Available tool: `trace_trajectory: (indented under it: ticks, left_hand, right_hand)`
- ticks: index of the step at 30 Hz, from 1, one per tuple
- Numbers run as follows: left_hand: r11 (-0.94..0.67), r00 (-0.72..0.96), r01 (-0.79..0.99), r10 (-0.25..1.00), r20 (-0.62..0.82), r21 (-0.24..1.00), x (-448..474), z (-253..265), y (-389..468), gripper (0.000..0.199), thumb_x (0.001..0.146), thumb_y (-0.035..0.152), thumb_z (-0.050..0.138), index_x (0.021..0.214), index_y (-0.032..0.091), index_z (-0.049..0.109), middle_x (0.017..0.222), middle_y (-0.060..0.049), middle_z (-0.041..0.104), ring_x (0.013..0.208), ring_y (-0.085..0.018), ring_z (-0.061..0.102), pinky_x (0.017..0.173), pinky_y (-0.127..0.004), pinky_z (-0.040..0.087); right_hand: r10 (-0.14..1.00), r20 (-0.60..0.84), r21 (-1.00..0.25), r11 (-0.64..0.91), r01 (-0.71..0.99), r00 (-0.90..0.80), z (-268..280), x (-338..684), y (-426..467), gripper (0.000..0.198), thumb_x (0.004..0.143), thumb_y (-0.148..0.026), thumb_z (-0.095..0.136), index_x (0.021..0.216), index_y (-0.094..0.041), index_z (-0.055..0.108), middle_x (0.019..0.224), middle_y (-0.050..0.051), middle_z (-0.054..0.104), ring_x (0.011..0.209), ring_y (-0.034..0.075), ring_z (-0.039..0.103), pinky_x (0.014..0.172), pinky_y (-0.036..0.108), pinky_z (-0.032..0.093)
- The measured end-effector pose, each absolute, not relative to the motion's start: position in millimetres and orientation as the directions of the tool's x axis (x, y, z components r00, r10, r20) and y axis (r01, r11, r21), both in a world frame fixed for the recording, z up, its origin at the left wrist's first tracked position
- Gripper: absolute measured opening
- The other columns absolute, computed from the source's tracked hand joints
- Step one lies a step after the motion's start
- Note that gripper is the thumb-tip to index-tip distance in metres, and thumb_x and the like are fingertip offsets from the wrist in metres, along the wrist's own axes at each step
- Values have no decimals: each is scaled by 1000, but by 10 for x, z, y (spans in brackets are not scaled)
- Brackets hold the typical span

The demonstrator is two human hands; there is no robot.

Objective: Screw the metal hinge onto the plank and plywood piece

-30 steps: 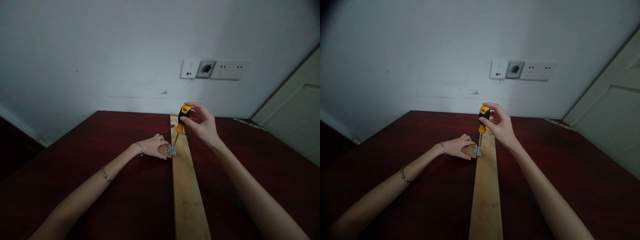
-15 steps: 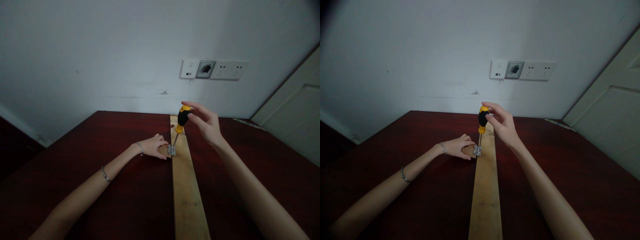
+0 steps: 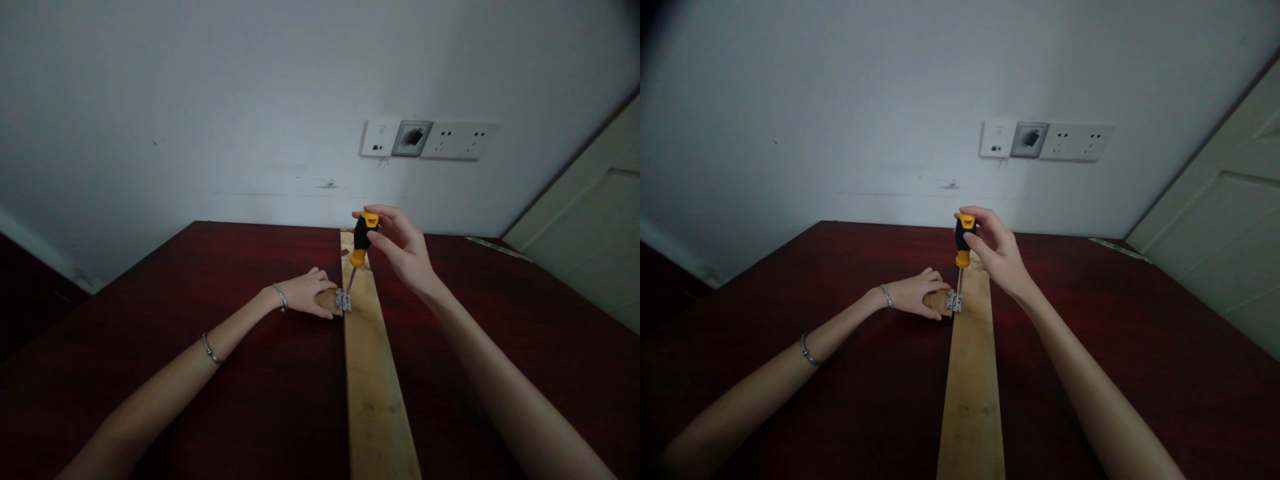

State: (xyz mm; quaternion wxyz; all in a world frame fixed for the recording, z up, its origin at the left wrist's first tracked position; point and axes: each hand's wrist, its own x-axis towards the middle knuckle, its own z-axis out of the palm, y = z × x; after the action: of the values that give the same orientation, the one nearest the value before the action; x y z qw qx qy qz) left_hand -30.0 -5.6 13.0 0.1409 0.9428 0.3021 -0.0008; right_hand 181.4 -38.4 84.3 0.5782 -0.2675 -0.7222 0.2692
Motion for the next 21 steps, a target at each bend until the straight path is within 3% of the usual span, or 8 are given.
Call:
trace_trajectory:
  ticks: [7,14,18,21]
  left_hand:
    - [-774,812,578,575,-95,259,-297,146,-66,70,72,56,67,126,16,51,109,-9,49,103,-24,41,93,-33,37]
    - [-778,815,573,573,-82,260,-295,133,-67,70,72,56,67,126,16,51,110,-9,49,103,-24,42,94,-33,36]
    - [-776,814,575,574,-88,258,-295,129,-57,71,71,57,67,127,16,51,110,-9,50,103,-24,42,94,-34,37]
    - [-776,814,575,574,-89,260,-297,123,-48,72,71,57,67,127,15,51,110,-9,50,104,-25,42,94,-34,37]
  right_hand:
    - [674,728,-641,735,221,-127,824,1818,-358,38,74,-28,71,110,-30,59,111,3,56,93,17,58,74,32,54]
    - [627,753,-573,774,269,-199,870,1877,-408,35,87,-25,53,120,-35,60,103,3,51,99,18,52,83,36,49]
    - [627,749,-571,775,271,-213,894,1904,-411,39,86,-23,55,123,-36,58,114,3,54,104,19,53,77,33,51]
    - [614,765,-545,777,314,-193,895,1883,-398,42,82,-26,63,123,-34,57,111,3,58,97,18,56,73,31,52]
